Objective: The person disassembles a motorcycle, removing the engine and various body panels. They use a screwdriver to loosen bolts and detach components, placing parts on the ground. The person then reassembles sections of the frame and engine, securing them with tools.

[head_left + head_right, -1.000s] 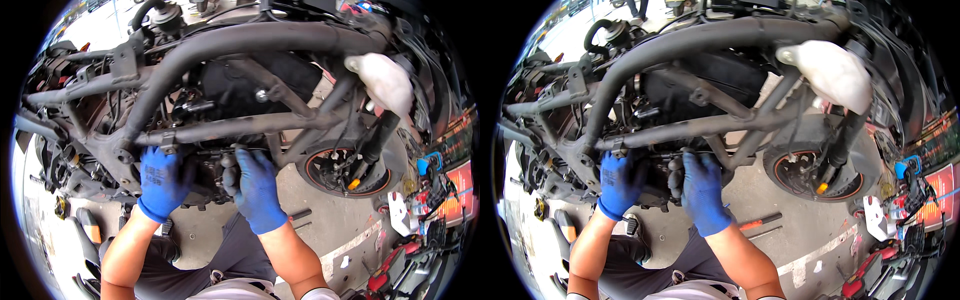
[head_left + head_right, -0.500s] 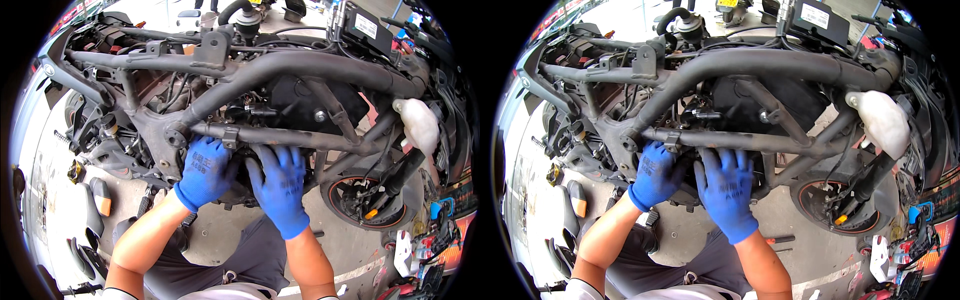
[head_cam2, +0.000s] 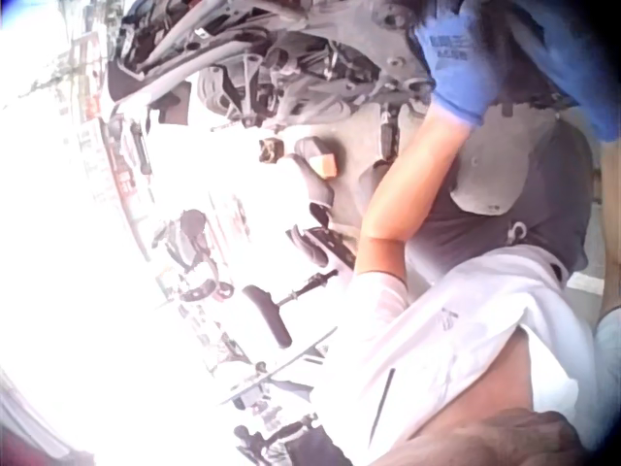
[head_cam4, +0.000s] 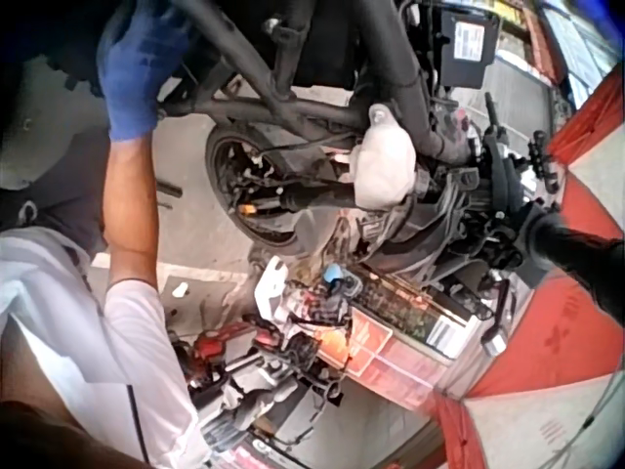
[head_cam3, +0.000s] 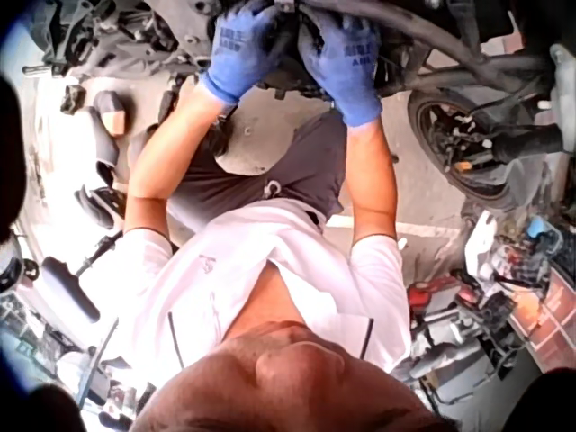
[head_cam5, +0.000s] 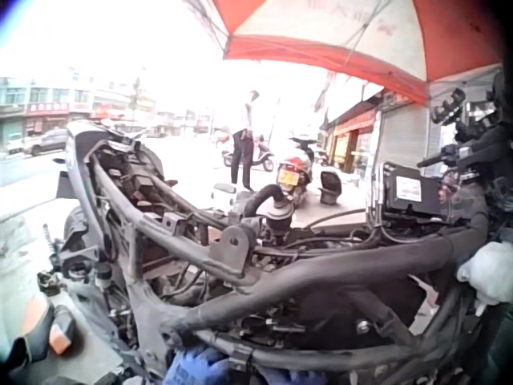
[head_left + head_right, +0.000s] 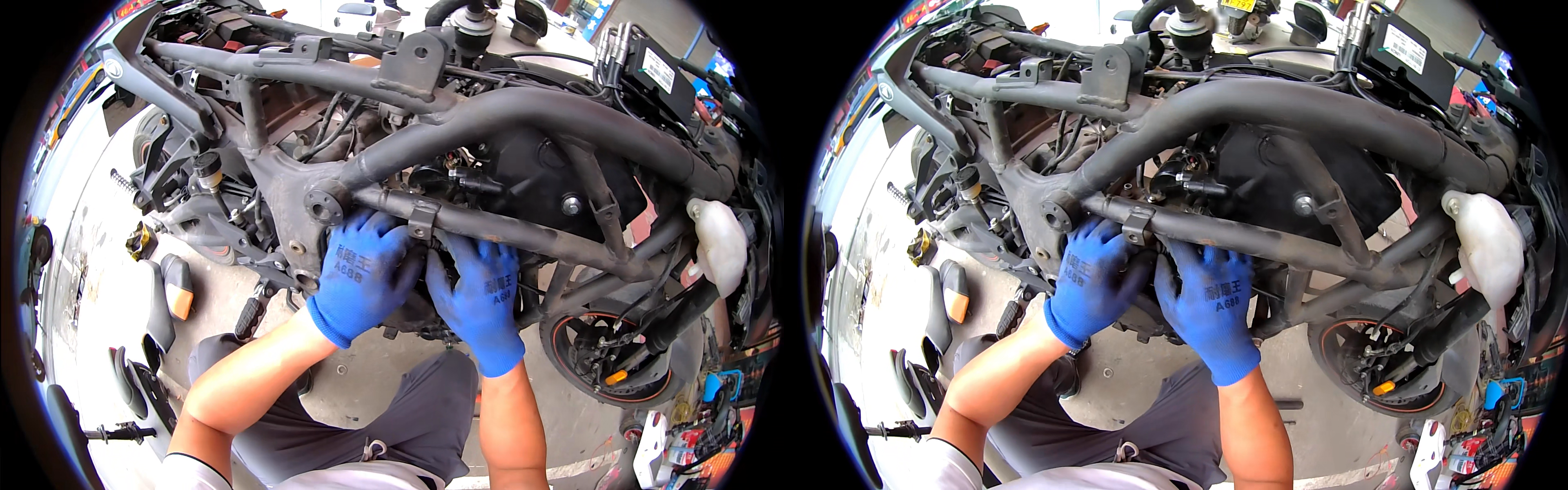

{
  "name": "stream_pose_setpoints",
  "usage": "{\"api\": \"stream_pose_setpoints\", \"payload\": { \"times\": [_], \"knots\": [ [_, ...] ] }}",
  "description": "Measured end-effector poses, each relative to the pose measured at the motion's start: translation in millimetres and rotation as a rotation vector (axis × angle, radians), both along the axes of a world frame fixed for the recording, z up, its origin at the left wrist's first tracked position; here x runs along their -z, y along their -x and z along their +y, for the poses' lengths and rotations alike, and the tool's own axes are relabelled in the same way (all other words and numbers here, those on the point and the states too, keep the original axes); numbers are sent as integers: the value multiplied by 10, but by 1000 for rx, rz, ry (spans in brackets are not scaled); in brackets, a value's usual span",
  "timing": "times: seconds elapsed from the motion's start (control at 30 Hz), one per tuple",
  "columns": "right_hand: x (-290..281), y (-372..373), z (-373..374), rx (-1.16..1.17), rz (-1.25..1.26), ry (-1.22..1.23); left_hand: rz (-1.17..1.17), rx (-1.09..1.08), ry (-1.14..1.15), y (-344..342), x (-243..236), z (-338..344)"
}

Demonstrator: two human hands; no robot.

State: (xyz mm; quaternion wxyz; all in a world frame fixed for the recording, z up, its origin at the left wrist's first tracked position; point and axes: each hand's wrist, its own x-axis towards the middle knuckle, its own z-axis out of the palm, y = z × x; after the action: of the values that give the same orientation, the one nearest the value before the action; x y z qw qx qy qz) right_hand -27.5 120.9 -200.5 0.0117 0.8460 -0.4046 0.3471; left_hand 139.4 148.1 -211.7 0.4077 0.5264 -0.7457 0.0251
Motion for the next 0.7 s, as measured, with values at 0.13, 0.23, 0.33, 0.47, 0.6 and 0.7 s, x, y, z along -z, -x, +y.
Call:
{"api": "stream_pose_setpoints", "payload": {
  "times": [0.13,0.23,0.33,0.47,0.6,0.7],
  "knots": [
    [42,-8,-52,-13,-30,-7,24,27,38,12,-7,-47],
    [75,-23,-38,40,-12,30,-40,-52,61,15,-76,47],
    [83,-29,-25,60,-46,-3,-23,-118,-25,-28,-58,243],
    [140,-17,-44,23,-87,2,39,-115,-123,-98,-76,345],
    [143,3,-40,12,-98,0,19,-112,-93,-58,-66,315],
    [147,-2,-48,-2,-99,2,-5,-102,-52,-44,-24,266]
  ]
}}
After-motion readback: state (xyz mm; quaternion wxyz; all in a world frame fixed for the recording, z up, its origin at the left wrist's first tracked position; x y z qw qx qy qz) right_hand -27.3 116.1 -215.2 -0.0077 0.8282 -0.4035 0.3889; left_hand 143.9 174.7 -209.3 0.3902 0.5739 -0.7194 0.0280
